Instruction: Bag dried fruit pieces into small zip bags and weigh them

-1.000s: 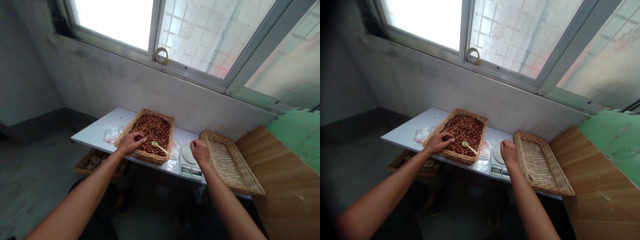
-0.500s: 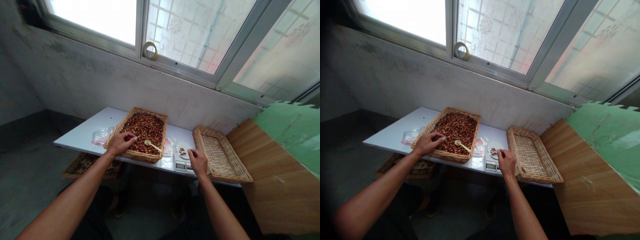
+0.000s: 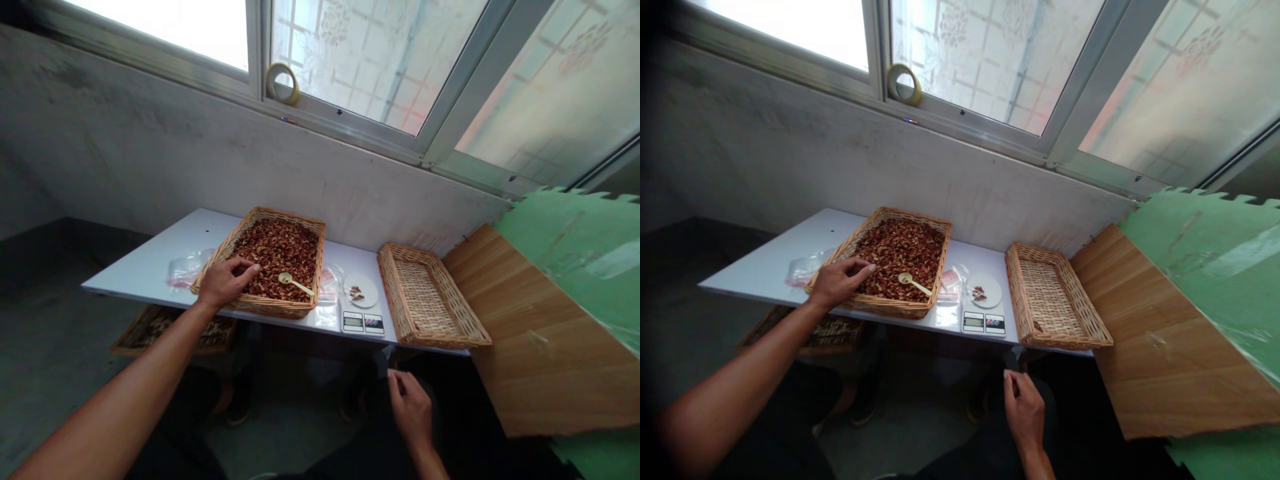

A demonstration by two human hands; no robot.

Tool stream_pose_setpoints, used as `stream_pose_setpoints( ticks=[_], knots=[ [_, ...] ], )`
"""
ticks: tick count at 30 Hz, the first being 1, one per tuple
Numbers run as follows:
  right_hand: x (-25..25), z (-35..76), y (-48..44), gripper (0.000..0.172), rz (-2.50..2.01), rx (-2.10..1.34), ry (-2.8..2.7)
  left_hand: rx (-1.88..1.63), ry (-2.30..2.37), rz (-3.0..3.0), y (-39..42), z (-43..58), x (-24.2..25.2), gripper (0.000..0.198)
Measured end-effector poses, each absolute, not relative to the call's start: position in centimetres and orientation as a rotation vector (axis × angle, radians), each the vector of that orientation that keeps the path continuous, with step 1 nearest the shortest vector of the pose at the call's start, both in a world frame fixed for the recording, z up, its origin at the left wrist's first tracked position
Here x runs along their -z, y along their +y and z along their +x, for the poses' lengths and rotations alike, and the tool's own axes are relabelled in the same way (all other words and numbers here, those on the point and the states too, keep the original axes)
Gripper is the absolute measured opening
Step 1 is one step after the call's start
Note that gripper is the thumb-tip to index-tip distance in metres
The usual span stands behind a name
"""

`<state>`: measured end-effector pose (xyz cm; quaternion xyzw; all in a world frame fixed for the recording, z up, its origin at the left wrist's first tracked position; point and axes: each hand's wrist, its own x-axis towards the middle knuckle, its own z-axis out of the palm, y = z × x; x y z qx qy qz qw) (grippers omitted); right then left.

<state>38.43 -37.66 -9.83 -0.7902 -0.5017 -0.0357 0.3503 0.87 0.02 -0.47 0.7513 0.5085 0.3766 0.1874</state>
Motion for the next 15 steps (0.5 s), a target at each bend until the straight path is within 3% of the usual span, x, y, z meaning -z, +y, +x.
stream_pose_setpoints(
  ticks=[9, 15],
  knots=[
    [10.1, 37.3, -35.9, 0.031, -1.977, 0.028, -1.392, -1.054, 1.476, 2.121, -0.3, 1.0, 0.3, 0.043],
    [6.7, 37.2, -28.5, 0.029, -1.944, 0.136, -1.452, -1.052, 1.502, 2.172, -0.4, 1.1, 0.2, 0.043]
  ],
)
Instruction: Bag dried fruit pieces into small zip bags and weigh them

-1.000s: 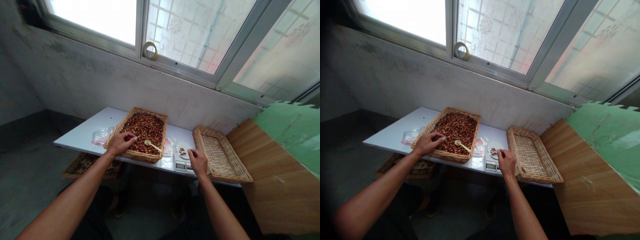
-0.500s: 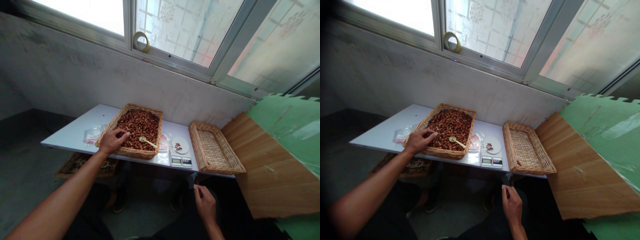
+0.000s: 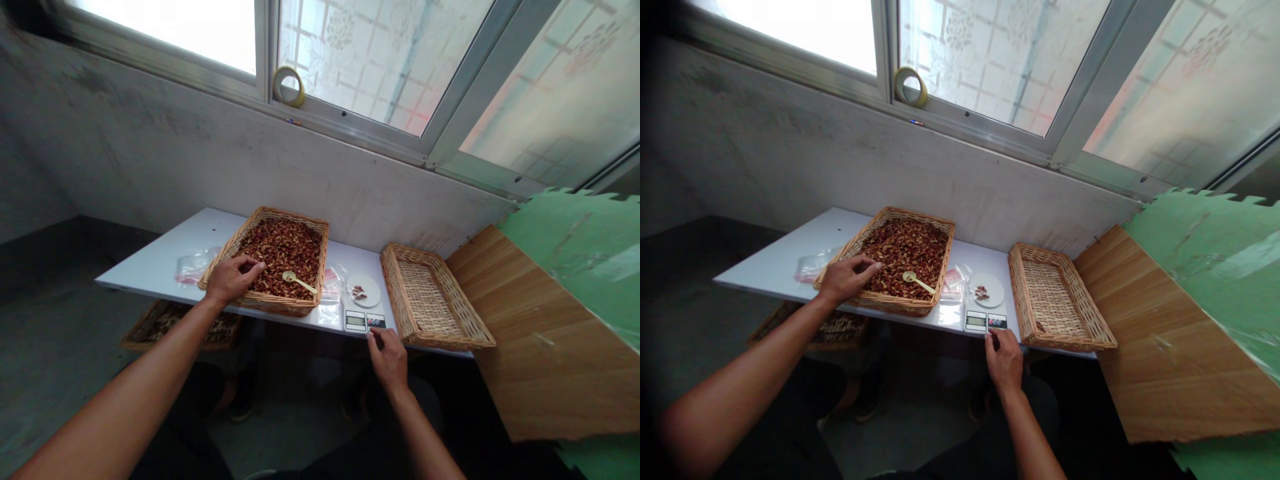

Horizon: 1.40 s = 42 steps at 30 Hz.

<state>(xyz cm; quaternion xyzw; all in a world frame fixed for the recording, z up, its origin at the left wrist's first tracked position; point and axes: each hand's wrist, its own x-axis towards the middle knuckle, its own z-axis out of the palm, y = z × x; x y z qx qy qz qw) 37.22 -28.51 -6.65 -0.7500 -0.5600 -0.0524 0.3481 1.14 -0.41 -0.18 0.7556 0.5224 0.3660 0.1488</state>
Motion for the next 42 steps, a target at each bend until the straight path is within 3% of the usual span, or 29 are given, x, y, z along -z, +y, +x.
stream_pose_setpoints(
  ticks=[3, 7, 10, 12, 17, 23, 26, 31, 36, 39, 42],
  knots=[
    [4.6, 36.8, -24.0, 0.031, -1.997, 0.225, -1.574, -1.04, 1.505, 2.19, -0.4, 1.1, 0.1, 0.043],
    [3.6, 35.9, -19.8, 0.054, -2.113, 0.266, -1.673, -1.042, 1.494, 2.165, -0.7, 1.0, -0.1, 0.042],
    [3.7, 35.6, -18.0, 0.061, -2.217, 0.251, -1.712, -1.051, 1.469, 2.139, -1.0, 1.0, -0.4, 0.039],
    [3.9, 35.7, -17.1, 0.058, -2.266, 0.232, -1.723, -1.063, 1.464, 2.13, -1.1, 1.0, -0.6, 0.038],
    [4.4, 36.4, -15.9, 0.031, -2.229, 0.152, -1.622, -1.067, 1.467, 2.137, -1.0, 1.1, -0.4, 0.039],
    [2.1, 40.5, -16.9, 0.054, -1.947, -0.122, -1.069, -1.073, 1.487, 2.145, -0.7, 1.1, 0.0, 0.041],
    [-0.4, 44.4, -19.2, 0.063, -1.842, -0.019, -0.89, -1.075, 1.501, 2.172, -0.7, 1.2, 0.1, 0.042],
    [-2.4, 50.7, -24.6, 0.062, -1.958, 0.318, -0.756, -1.087, 1.527, 2.2, -0.6, 1.3, 0.3, 0.041],
    [-0.1, 51.3, -27.4, 0.059, -2.249, 0.34, -1.044, -1.081, 1.526, 2.212, -0.7, 1.3, 0.2, 0.04],
    [1.8, 46.5, -27.2, 0.058, -2.086, 0.521, -1.328, -1.062, 1.527, 2.221, -0.8, 1.3, 0.1, 0.04],
    [3.5, 38.8, -26.1, 0.043, -1.928, 0.403, -1.75, -1.053, 1.548, 2.224, -0.8, 1.3, 0.1, 0.04]
  ],
)
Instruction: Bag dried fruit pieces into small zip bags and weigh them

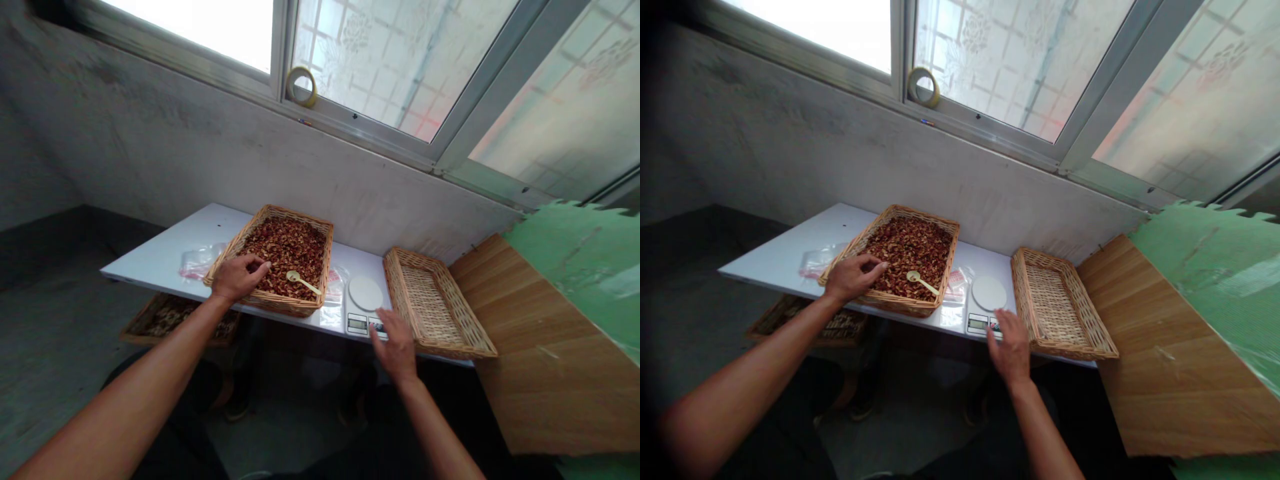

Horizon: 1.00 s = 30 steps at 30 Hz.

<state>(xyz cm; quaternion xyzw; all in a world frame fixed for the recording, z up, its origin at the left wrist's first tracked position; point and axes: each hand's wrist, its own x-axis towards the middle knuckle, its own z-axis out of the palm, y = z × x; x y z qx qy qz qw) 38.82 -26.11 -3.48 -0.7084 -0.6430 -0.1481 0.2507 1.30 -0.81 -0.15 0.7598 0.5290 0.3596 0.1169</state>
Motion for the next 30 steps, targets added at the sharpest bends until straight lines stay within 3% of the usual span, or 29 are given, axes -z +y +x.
stream_pose_setpoints(
  ticks=[6, 14, 25, 30],
  knots=[
    [6.6, 28.5, -23.0, 0.06, -1.955, 0.192, -1.936, -1.024, 1.547, 2.23, -0.6, 1.1, 0.3, 0.04],
    [7.5, 29.1, -22.7, 0.022, -1.991, 0.169, -1.835, -1.044, 1.543, 2.23, -0.9, 1.3, 0.0, 0.039],
    [6.8, 29.2, -19.2, 0.015, -2.063, 0.118, -1.413, -1.046, 1.557, 2.233, -0.8, 1.3, 0.2, 0.041],
    [6.9, 29.7, -18.8, 0.023, -2.063, 0.03, -1.368, -1.069, 1.543, 2.228, -1.0, 1.3, 0.1, 0.039]
  ],
)
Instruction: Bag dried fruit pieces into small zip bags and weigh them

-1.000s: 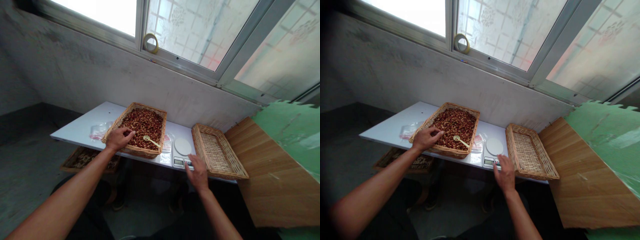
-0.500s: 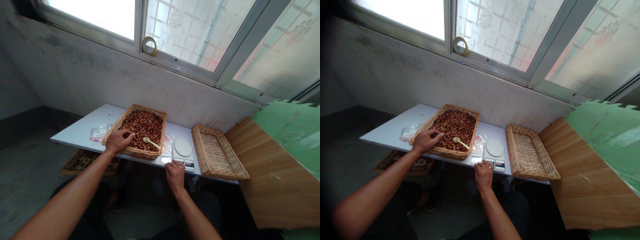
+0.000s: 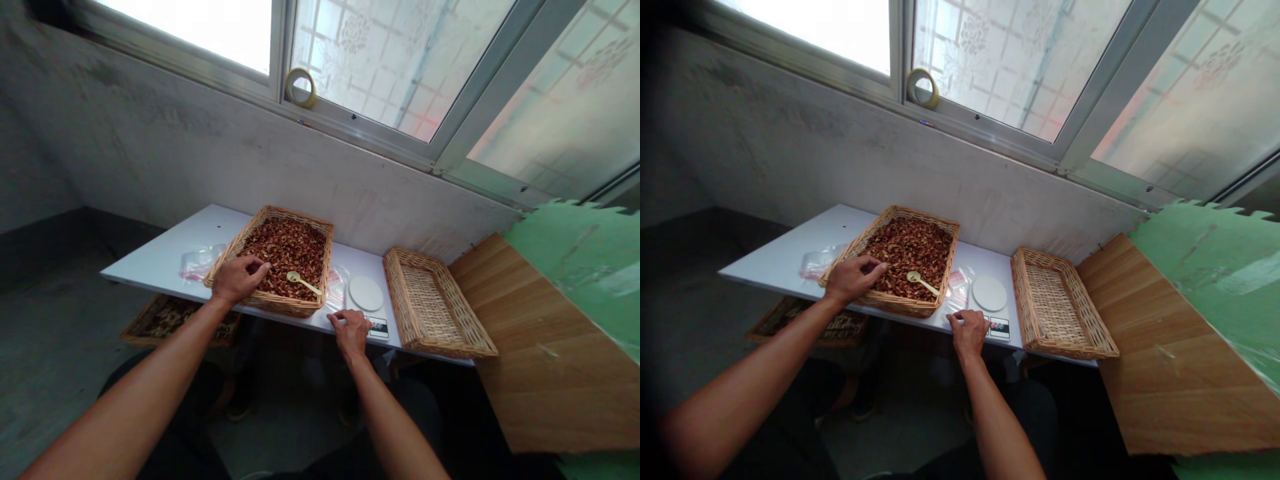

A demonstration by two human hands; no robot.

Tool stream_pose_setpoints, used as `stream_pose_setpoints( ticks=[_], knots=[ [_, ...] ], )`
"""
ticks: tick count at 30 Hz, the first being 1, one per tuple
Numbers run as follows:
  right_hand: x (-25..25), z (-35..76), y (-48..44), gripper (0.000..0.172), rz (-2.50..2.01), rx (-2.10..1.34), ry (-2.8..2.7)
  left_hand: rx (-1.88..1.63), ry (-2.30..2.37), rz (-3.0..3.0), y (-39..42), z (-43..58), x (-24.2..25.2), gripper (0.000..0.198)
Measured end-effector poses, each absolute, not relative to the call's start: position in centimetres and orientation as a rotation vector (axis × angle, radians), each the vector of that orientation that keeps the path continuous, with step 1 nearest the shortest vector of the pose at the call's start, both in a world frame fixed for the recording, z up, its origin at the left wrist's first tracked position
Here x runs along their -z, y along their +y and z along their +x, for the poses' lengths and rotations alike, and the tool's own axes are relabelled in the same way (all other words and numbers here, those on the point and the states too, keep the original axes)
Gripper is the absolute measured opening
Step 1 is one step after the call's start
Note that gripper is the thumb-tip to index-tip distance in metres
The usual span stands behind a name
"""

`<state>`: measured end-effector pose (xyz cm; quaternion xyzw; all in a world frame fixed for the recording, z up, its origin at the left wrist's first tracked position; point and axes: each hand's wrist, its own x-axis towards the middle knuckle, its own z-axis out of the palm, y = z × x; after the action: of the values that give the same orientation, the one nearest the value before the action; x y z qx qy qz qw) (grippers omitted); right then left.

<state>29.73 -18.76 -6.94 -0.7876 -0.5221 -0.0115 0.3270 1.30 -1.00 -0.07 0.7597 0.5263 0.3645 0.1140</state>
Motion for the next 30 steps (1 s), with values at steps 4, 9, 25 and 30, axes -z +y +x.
stream_pose_setpoints(
  ticks=[4, 9, 25, 30],
  knots=[
    [6.8, 30.6, -18.6, 0.033, -1.956, -0.059, -1.242, -1.086, 1.538, 2.201, -1.1, 1.3, -0.1, 0.037],
    [6.0, 31.3, -17.9, 0.036, -1.813, -0.247, -1.072, -1.114, 1.53, 2.195, -1.3, 1.3, -0.1, 0.037],
    [6.0, 33.1, -15.0, 0.016, -1.786, -0.424, -1.182, -1.405, 1.008, 2.398, -8.5, 5.0, -0.3, 0.017],
    [5.8, 33.3, -15.5, 0.015, -1.849, -0.425, -1.421, -0.916, 0.7, 2.447, -17.5, 12.3, 3.5, 0.027]
  ],
)
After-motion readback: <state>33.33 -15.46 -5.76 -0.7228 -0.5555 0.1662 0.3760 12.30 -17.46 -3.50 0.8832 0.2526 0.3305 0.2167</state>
